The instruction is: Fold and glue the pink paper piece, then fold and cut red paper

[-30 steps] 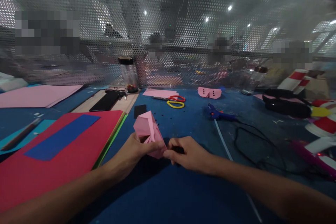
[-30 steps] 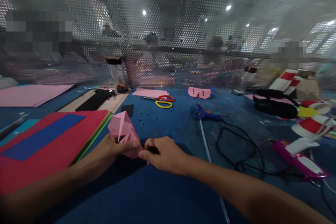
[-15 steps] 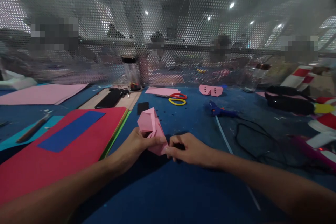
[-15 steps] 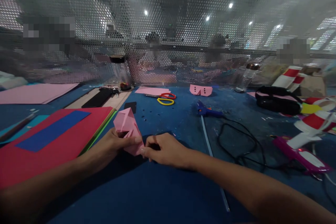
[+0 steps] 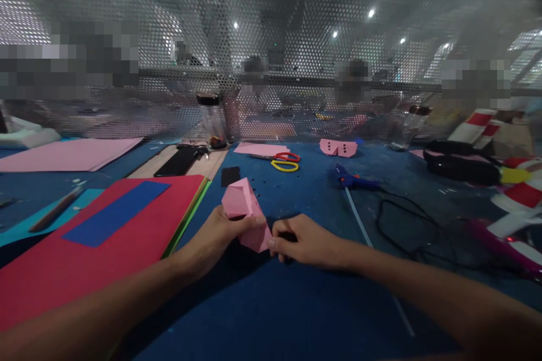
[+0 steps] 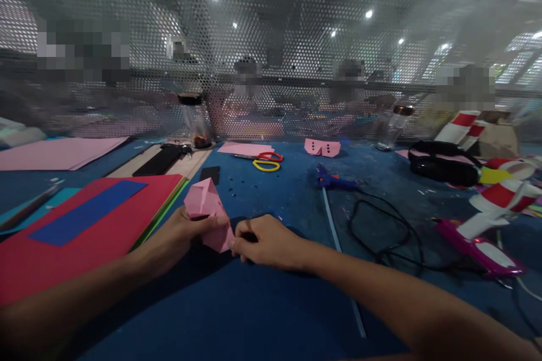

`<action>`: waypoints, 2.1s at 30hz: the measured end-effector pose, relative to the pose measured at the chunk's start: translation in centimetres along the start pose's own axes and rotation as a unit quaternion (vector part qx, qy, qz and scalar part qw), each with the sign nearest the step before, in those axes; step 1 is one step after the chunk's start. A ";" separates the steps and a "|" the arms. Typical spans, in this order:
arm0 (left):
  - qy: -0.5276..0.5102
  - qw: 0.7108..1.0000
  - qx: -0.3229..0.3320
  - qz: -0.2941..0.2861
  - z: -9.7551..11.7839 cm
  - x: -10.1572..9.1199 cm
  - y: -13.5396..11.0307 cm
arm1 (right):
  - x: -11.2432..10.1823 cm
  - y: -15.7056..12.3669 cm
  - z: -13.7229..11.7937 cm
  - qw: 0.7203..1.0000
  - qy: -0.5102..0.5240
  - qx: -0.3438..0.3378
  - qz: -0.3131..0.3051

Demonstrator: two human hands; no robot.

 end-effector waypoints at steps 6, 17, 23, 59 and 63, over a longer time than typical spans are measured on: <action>-0.029 0.999 0.027 -0.023 0.5 0.0 0.2 | -0.5 0.0 -0.1 1.000 -0.020 0.009 -0.014; -0.067 0.994 0.075 0.030 1.9 -2.6 0.9 | -1.5 -0.2 0.2 0.996 -0.087 0.008 -0.035; 0.003 0.994 0.083 0.078 1.9 -3.3 0.9 | -1.6 -0.2 0.0 0.997 -0.034 0.004 -0.062; 0.080 0.992 0.081 0.061 1.7 -2.5 0.8 | -1.5 0.0 0.4 0.998 0.013 0.009 -0.066; 0.080 0.992 0.080 0.059 1.6 -2.6 0.8 | -1.5 -0.1 0.5 0.998 0.015 0.010 -0.060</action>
Point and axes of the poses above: each hand's wrist, its own y-axis towards the middle knuckle, its own x-axis out of the palm, z = x × y, the point moved 7 cm from there along y, towards the middle knuckle, and after that the axes turned 1 degree about -x, right-handed, at the moved point
